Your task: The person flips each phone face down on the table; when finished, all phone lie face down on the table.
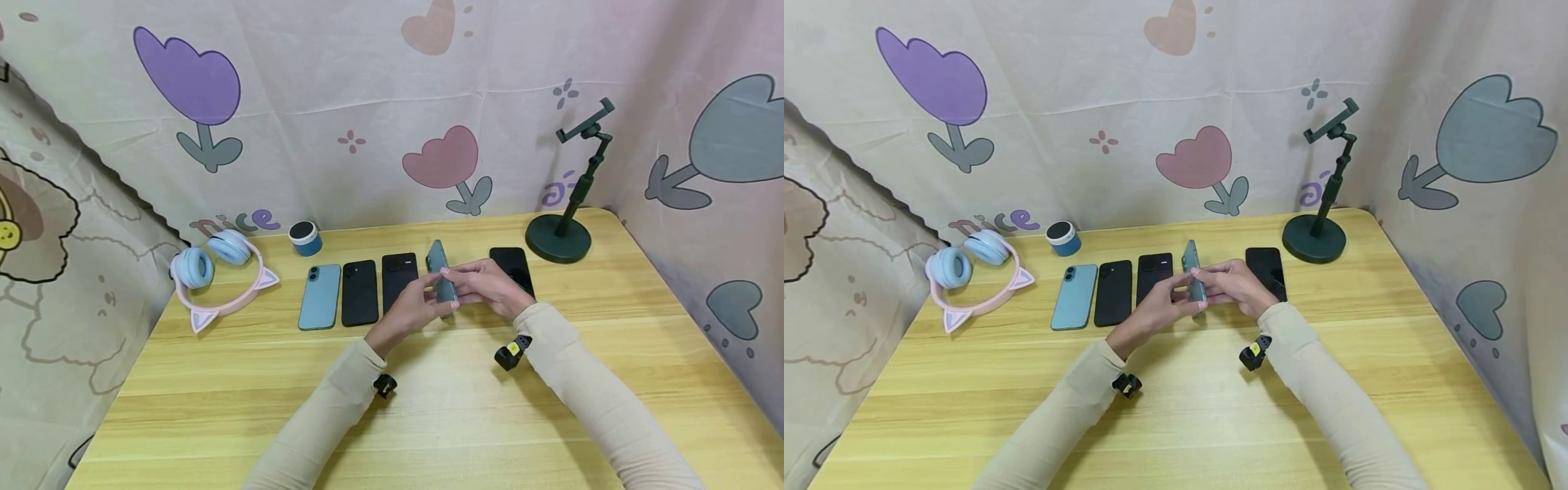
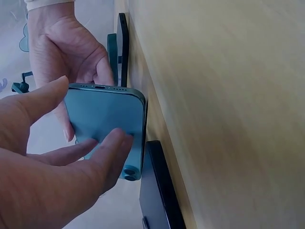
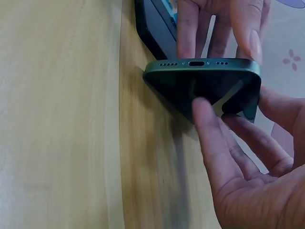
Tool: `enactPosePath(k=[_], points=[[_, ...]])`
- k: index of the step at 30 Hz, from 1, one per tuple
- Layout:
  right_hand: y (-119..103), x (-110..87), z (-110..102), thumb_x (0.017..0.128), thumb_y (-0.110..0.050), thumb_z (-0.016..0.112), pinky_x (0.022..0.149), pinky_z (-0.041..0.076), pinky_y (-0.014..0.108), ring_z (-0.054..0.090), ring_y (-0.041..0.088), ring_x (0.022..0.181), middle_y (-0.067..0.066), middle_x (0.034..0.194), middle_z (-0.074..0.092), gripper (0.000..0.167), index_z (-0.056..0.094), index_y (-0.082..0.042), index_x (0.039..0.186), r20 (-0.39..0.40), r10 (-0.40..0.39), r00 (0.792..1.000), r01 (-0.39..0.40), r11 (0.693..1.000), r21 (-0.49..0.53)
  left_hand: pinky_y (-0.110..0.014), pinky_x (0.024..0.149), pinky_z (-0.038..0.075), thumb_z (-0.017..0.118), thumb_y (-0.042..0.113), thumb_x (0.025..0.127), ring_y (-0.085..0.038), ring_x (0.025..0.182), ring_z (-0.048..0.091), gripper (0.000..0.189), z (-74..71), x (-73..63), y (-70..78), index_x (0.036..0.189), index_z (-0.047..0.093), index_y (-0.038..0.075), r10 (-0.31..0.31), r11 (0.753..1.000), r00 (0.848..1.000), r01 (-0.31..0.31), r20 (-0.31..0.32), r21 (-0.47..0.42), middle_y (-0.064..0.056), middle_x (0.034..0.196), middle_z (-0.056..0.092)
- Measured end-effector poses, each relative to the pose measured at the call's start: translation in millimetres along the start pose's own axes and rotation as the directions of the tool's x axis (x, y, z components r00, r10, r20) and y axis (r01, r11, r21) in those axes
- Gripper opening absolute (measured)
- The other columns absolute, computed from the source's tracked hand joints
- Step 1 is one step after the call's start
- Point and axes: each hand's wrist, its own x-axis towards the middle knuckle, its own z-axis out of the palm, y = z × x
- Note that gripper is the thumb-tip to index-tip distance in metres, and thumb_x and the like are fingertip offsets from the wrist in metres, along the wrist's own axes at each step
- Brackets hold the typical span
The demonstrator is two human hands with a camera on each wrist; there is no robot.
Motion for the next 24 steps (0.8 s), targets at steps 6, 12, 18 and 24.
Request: enactPosePath(k=[6, 12, 18, 24], points=[[1.7, -0.7, -3.2, 0.097, -0.027, 0.072, 0.084, 0.058, 0.04, 0.071, 0.032, 0.105, 0.026, 0.121, 0.068, 0.057, 0.056, 0.008, 0.138, -0.031, -0.013, 0.999, 0.013, 1.0, -0.002, -0.046, 0.102, 0.049, 0.074, 0.017, 0.095, -0.037, 0.134, 0.051, 0.074, 2.5, 0.5, -0.1, 0.156, 0.035, 0.0, 0.012, 0.999, 1.0, -0.013, 0.024, 0.04, -0.021, 0.154, 0.042], [4.8, -0.4, -5.9, 0.098, -0.024, 0.07, 0.08, 0.06, 0.037, 0.073, 0.027, 0.095, 0.025, 0.117, 0.07, 0.052, 0.057, 0.009, 0.137, -0.069, -0.018, 0.997, 0.016, 0.999, -0.037, -0.048, 0.103, 0.048, 0.075, 0.021, 0.094, -0.035, 0.13, 0.052, 0.074, 3.7, 0.7, -0.8, 0.153, 0.038, -0.002, -0.004, 0.994, 1.0, 0.002, 0.012, 0.111, -0.022, 0.153, 0.042], [8.5, 0.7, -8.3, 0.098, -0.02, 0.071, 0.076, 0.06, 0.032, 0.072, 0.018, 0.081, 0.019, 0.106, 0.072, 0.047, 0.061, 0.01, 0.132, -0.113, -0.015, 0.993, 0.009, 0.999, -0.054, -0.05, 0.107, 0.044, 0.076, 0.024, 0.094, -0.033, 0.136, 0.046, 0.073, 5.0, 1.5, -3.0, 0.152, 0.042, -0.002, 0.005, 0.986, 1.0, -0.005, 0.0, 0.164, -0.02, 0.156, 0.039], [13.3, 3.9, -9.2, 0.097, -0.016, 0.071, 0.071, 0.061, 0.032, 0.07, 0.014, 0.072, 0.011, 0.091, 0.074, 0.04, 0.065, 0.01, 0.126, -0.178, -0.016, 0.984, 0.003, 0.998, -0.07, -0.05, 0.108, 0.043, 0.076, 0.026, 0.093, -0.035, 0.139, 0.043, 0.074, 6.4, 2.2, -2.0, 0.152, 0.041, -0.002, -0.005, 0.979, 1.0, 0.006, -0.01, 0.205, -0.022, 0.158, 0.036]])
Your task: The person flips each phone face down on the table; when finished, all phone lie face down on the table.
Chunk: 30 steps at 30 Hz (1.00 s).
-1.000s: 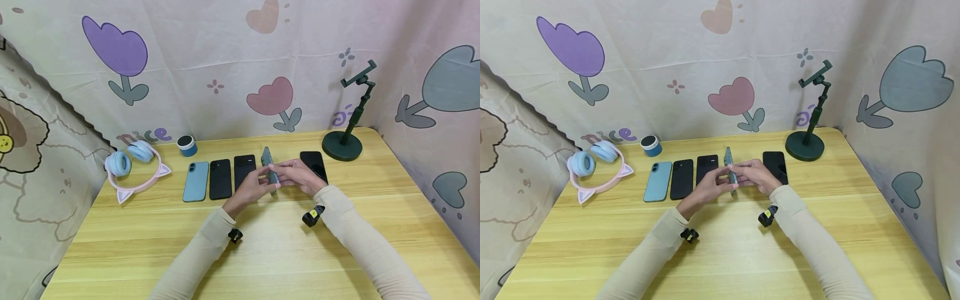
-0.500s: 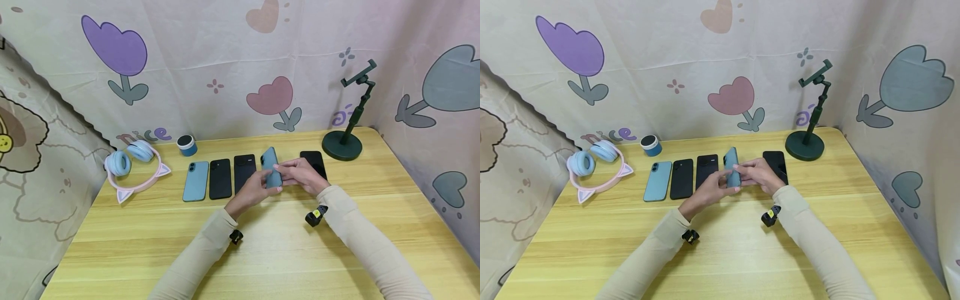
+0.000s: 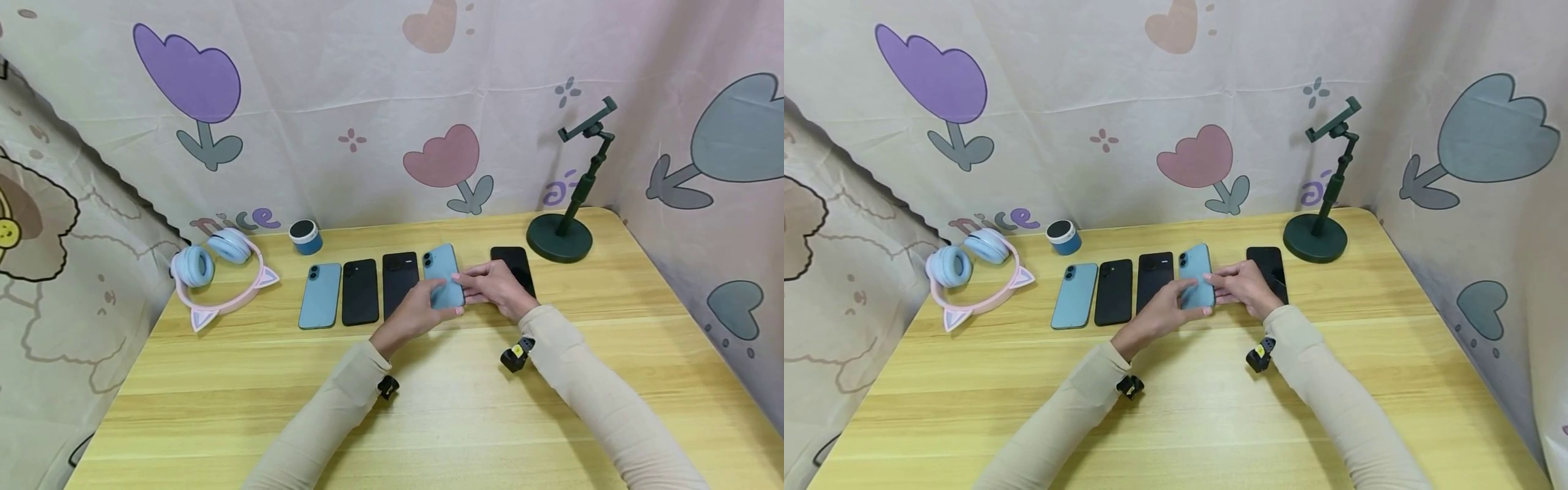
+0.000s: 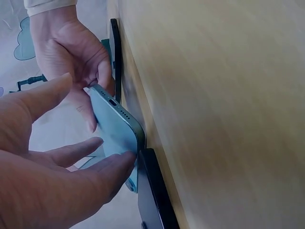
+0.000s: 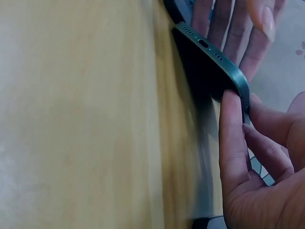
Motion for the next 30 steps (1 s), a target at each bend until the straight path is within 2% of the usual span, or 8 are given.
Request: enactPosePath(k=[7, 14, 21, 24, 30], points=[[3.3, 0.4, 0.7, 0.096, -0.013, 0.073, 0.067, 0.061, 0.03, 0.068, 0.011, 0.065, 0.01, 0.083, 0.074, 0.035, 0.068, 0.011, 0.12, -0.059, -0.012, 0.998, 0.008, 0.998, -0.063, -0.05, 0.111, 0.04, 0.076, 0.028, 0.094, -0.034, 0.142, 0.04, 0.073, 0.6, 0.7, 1.2, 0.152, 0.042, -0.001, -0.019, 0.999, 1.0, 0.019, 0.001, 0.029, -0.019, 0.158, 0.036], [2.9, -1.0, -1.8, 0.096, -0.01, 0.071, 0.068, 0.061, 0.032, 0.07, 0.016, 0.068, 0.021, 0.098, 0.073, 0.033, 0.067, 0.013, 0.12, -0.045, -0.034, 0.998, 0.027, 0.991, -0.133, -0.049, 0.111, 0.04, 0.075, 0.028, 0.094, -0.032, 0.141, 0.041, 0.071, 1.1, 1.4, 2.4, 0.152, 0.043, 0.002, -0.049, 0.998, 0.999, 0.049, -0.009, 0.031, -0.018, 0.158, 0.038], [-8.1, -7.4, -11.9, 0.096, -0.01, 0.071, 0.068, 0.061, 0.035, 0.072, 0.031, 0.079, 0.027, 0.106, 0.07, 0.028, 0.071, 0.01, 0.115, -0.048, -0.089, 0.995, 0.074, 0.965, -0.25, -0.043, 0.108, 0.045, 0.073, 0.026, 0.096, -0.028, 0.134, 0.051, 0.06, 0.5, 3.6, 4.2, 0.149, 0.051, 0.008, -0.075, 0.997, 0.993, 0.073, -0.092, -0.02, -0.011, 0.15, 0.05], [-12.3, -9.9, -17.5, 0.095, -0.012, 0.072, 0.07, 0.062, 0.036, 0.072, 0.034, 0.082, 0.027, 0.106, 0.07, 0.029, 0.071, 0.009, 0.115, -0.043, -0.107, 0.993, 0.091, 0.953, -0.288, -0.042, 0.106, 0.047, 0.072, 0.025, 0.097, -0.026, 0.133, 0.053, 0.058, 1.0, 5.7, 4.8, 0.148, 0.051, 0.008, -0.078, 0.996, 0.992, 0.073, -0.099, -0.059, -0.007, 0.15, 0.051], [-22.1, -15.3, -30.2, 0.094, -0.014, 0.074, 0.072, 0.062, 0.038, 0.07, 0.035, 0.084, 0.026, 0.106, 0.071, 0.032, 0.069, 0.01, 0.116, -0.053, -0.126, 0.991, 0.1, 0.933, -0.346, -0.042, 0.099, 0.052, 0.069, 0.023, 0.098, -0.025, 0.127, 0.058, 0.054, 7.6, 12.2, 8.3, 0.147, 0.052, 0.006, -0.064, 0.995, 0.994, 0.057, -0.093, -0.086, -0.009, 0.146, 0.055]])
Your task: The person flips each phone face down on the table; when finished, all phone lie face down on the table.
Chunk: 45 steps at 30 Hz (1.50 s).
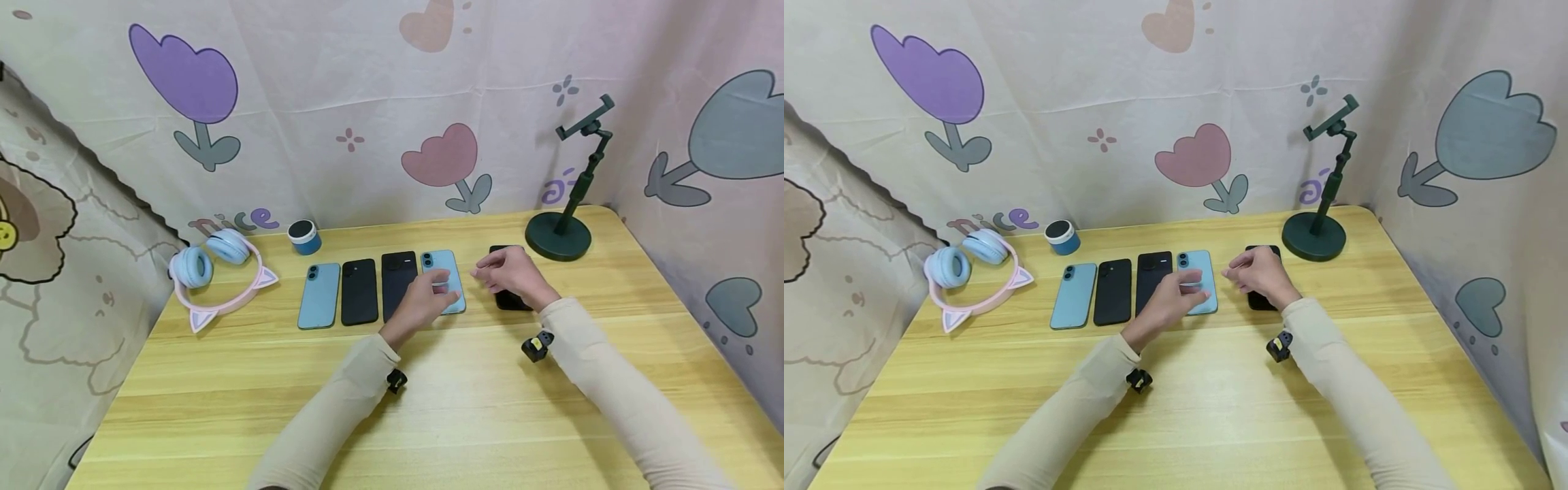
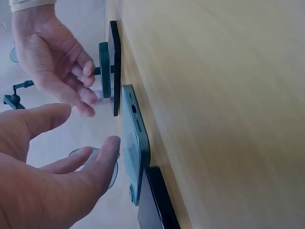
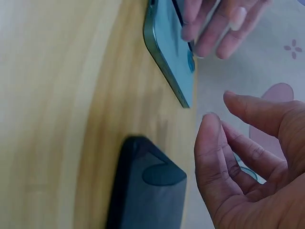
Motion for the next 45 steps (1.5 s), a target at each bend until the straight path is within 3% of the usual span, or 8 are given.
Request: enactPosePath(k=[8, 15, 23, 26, 28, 31, 41, 45], points=[[-3.1, -6.4, -20.0, 0.094, -0.018, 0.075, 0.07, 0.061, 0.032, 0.07, 0.035, 0.085, 0.024, 0.108, 0.072, 0.039, 0.067, 0.011, 0.12, -0.044, 0.013, 0.999, -0.018, 0.992, -0.123, -0.038, 0.095, 0.054, 0.068, 0.021, 0.099, -0.023, 0.12, 0.062, 0.055, 17.4, 10.0, 9.9, 0.147, 0.05, 0.002, -0.013, 1.0, 1.0, 0.012, 0.026, 0.027, -0.011, 0.143, 0.056], [2.1, -13.3, -34.7, 0.092, -0.024, 0.077, 0.076, 0.06, 0.042, 0.071, 0.031, 0.082, 0.026, 0.112, 0.069, 0.047, 0.065, 0.009, 0.125, -0.08, 0.034, 0.996, -0.054, 0.964, -0.26, -0.037, 0.099, 0.051, 0.069, 0.023, 0.098, -0.021, 0.12, 0.062, 0.055, 34.0, 16.0, 18.9, 0.146, 0.052, 0.003, -0.042, 0.994, 0.999, 0.04, 0.014, 0.106, -0.01, 0.135, 0.062], [14.9, -16.5, -48.2, 0.093, -0.027, 0.077, 0.076, 0.059, 0.04, 0.069, 0.029, 0.085, 0.027, 0.117, 0.063, 0.056, 0.059, 0.011, 0.13, -0.111, 0.07, 0.991, -0.101, 0.949, -0.298, -0.033, 0.096, 0.052, 0.071, 0.022, 0.097, -0.017, 0.113, 0.062, 0.054, 48.2, 19.4, 22.8, 0.145, 0.054, 0.002, -0.042, 0.986, 0.999, 0.037, 0.032, 0.161, -0.005, 0.125, 0.065], [21.1, -17.2, -52.7, 0.092, -0.028, 0.077, 0.082, 0.056, 0.043, 0.065, 0.033, 0.094, 0.029, 0.121, 0.06, 0.06, 0.057, 0.012, 0.133, -0.115, 0.085, 0.99, -0.118, 0.94, -0.321, -0.025, 0.067, 0.047, 0.071, 0.019, 0.097, -0.01, 0.071, 0.056, 0.02, 53.1, 21.5, 22.2, 0.102, 0.066, 0.001, -0.021, 0.987, 0.998, 0.013, 0.051, 0.158, 0.001, 0.083, 0.057], [24.2, -17.5, -55.1, 0.092, -0.029, 0.077, 0.086, 0.053, 0.046, 0.061, 0.035, 0.099, 0.03, 0.124, 0.058, 0.063, 0.055, 0.013, 0.134, -0.117, 0.095, 0.989, -0.129, 0.934, -0.332, -0.024, 0.055, 0.034, 0.071, 0.017, 0.097, -0.009, 0.053, 0.036, 0.032, 56.6, 23.1, 21.6, 0.075, 0.048, 0.008, 0.0, 0.988, 0.998, -0.009, 0.06, 0.152, 0.004, 0.066, 0.036], [28.0, -17.6, -56.8, 0.092, -0.03, 0.077, 0.089, 0.05, 0.048, 0.057, 0.035, 0.101, 0.029, 0.124, 0.058, 0.065, 0.054, 0.014, 0.134, -0.12, 0.119, 0.986, -0.153, 0.932, -0.33, -0.024, 0.048, 0.025, 0.071, 0.014, 0.096, -0.01, 0.045, 0.023, 0.051, 62.1, 25.6, 21.7, 0.067, 0.029, 0.014, 0.019, 0.989, 0.998, -0.029, 0.067, 0.148, 0.005, 0.059, 0.022], [38.0, -17.0, -54.2, 0.091, -0.021, 0.077, 0.064, 0.05, 0.027, 0.062, 0.02, 0.078, 0.02, 0.105, 0.064, 0.05, 0.061, 0.011, 0.126, -0.127, 0.128, 0.984, -0.159, 0.948, -0.277, -0.026, 0.045, 0.023, 0.069, 0.016, 0.098, -0.011, 0.042, 0.024, 0.049, 76.5, 34.1, 29.7, 0.064, 0.034, 0.013, -0.028, 0.983, 0.999, 0.022, 0.027, 0.181, 0.003, 0.054, 0.025], [38.5, -17.0, -51.9, 0.092, -0.021, 0.076, 0.066, 0.052, 0.026, 0.063, 0.02, 0.079, 0.026, 0.115, 0.062, 0.057, 0.056, 0.014, 0.132, -0.116, 0.13, 0.985, -0.157, 0.95, -0.271, -0.026, 0.056, 0.039, 0.071, 0.017, 0.097, -0.013, 0.053, 0.04, 0.024, 80.8, 36.1, 32.3, 0.079, 0.058, 0.006, -0.014, 0.98, 1.0, 0.017, -0.019, 0.198, -0.003, 0.07, 0.054]])
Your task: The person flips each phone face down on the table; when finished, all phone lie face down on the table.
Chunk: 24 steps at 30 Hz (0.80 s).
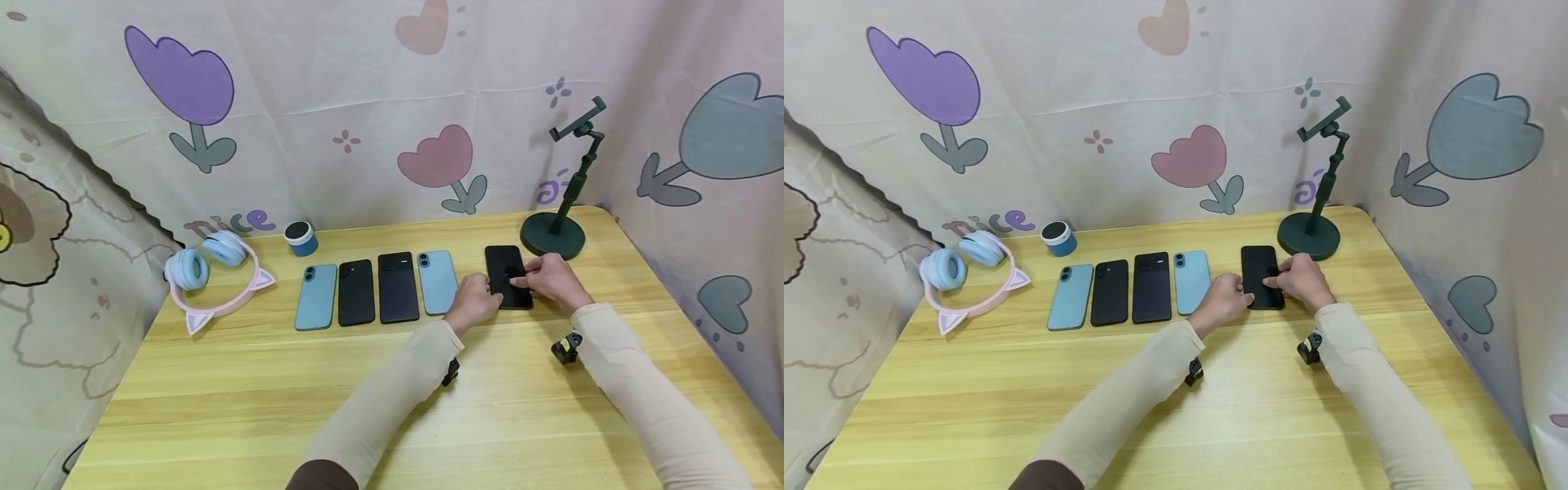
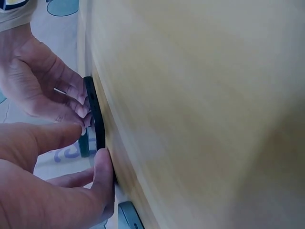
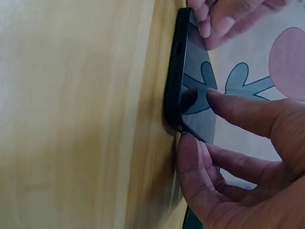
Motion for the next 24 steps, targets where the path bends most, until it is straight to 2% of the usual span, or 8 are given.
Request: enactPosePath(k=[2, 4, 6, 10, 17, 24], points=[[0.2, -0.5, -0.3, 0.092, -0.023, 0.076, 0.067, 0.053, 0.027, 0.064, 0.021, 0.079, 0.027, 0.116, 0.062, 0.06, 0.055, 0.015, 0.133, 0.007, 0.001, 1.0, -0.002, 1.0, 0.002, -0.026, 0.069, 0.048, 0.071, 0.017, 0.096, -0.014, 0.068, 0.052, 0.016, 1.9, 0.4, 1.8, 0.1, 0.068, 0.002, 0.002, 1.0, 1.0, -0.001, -0.021, 0.021, -0.008, 0.096, 0.068], [0.1, -1.0, -0.2, 0.092, -0.024, 0.077, 0.068, 0.053, 0.027, 0.063, 0.021, 0.08, 0.027, 0.117, 0.061, 0.062, 0.053, 0.016, 0.134, 0.009, -0.001, 1.0, 0.001, 1.0, 0.001, -0.028, 0.083, 0.052, 0.071, 0.018, 0.096, -0.016, 0.086, 0.061, 0.029, 3.5, 0.7, 3.1, 0.118, 0.069, 0.0, -0.004, 0.999, 0.999, 0.005, -0.037, 0.039, -0.012, 0.12, 0.069], [0.2, -1.4, -0.3, 0.092, -0.024, 0.077, 0.068, 0.052, 0.027, 0.063, 0.021, 0.079, 0.027, 0.116, 0.061, 0.063, 0.053, 0.016, 0.134, 0.006, -0.003, 1.0, 0.003, 1.0, -0.003, -0.031, 0.09, 0.052, 0.07, 0.018, 0.097, -0.018, 0.102, 0.063, 0.037, 4.8, 0.7, 4.2, 0.128, 0.066, 0.0, -0.018, 0.999, 0.999, 0.02, -0.037, 0.044, -0.013, 0.132, 0.064], [0.3, -1.7, 0.3, 0.092, -0.023, 0.077, 0.07, 0.051, 0.026, 0.062, 0.022, 0.08, 0.026, 0.114, 0.061, 0.06, 0.055, 0.016, 0.132, -0.01, -0.005, 1.0, 0.005, 1.0, 0.001, -0.033, 0.093, 0.052, 0.071, 0.02, 0.096, -0.022, 0.115, 0.061, 0.041, 6.3, -0.1, 7.0, 0.132, 0.064, 0.001, -0.053, 0.998, 0.998, 0.055, -0.044, 0.028, -0.013, 0.135, 0.062], [-0.5, -2.0, 0.3, 0.093, -0.021, 0.076, 0.072, 0.054, 0.025, 0.06, 0.028, 0.092, 0.028, 0.125, 0.057, 0.052, 0.059, 0.014, 0.128, -0.016, 0.022, 1.0, -0.021, 0.999, 0.049, -0.032, 0.083, 0.051, 0.074, 0.022, 0.095, -0.02, 0.108, 0.059, 0.046, 8.7, -3.4, 11.2, 0.135, 0.063, 0.002, -0.141, 0.988, 0.989, 0.137, -0.051, -0.076, -0.012, 0.141, 0.057], [-2.7, -2.5, 1.0, 0.093, -0.024, 0.077, 0.075, 0.056, 0.028, 0.061, 0.027, 0.093, 0.03, 0.13, 0.057, 0.054, 0.06, 0.013, 0.129, -0.007, 0.008, 1.0, -0.007, 0.998, 0.062, -0.038, 0.098, 0.051, 0.074, 0.021, 0.094, -0.023, 0.128, 0.055, 0.052, 9.2, -7.0, 12.7, 0.141, 0.058, 0.003, -0.204, 0.961, 0.977, 0.189, -0.056, -0.204, -0.01, 0.139, 0.059]])
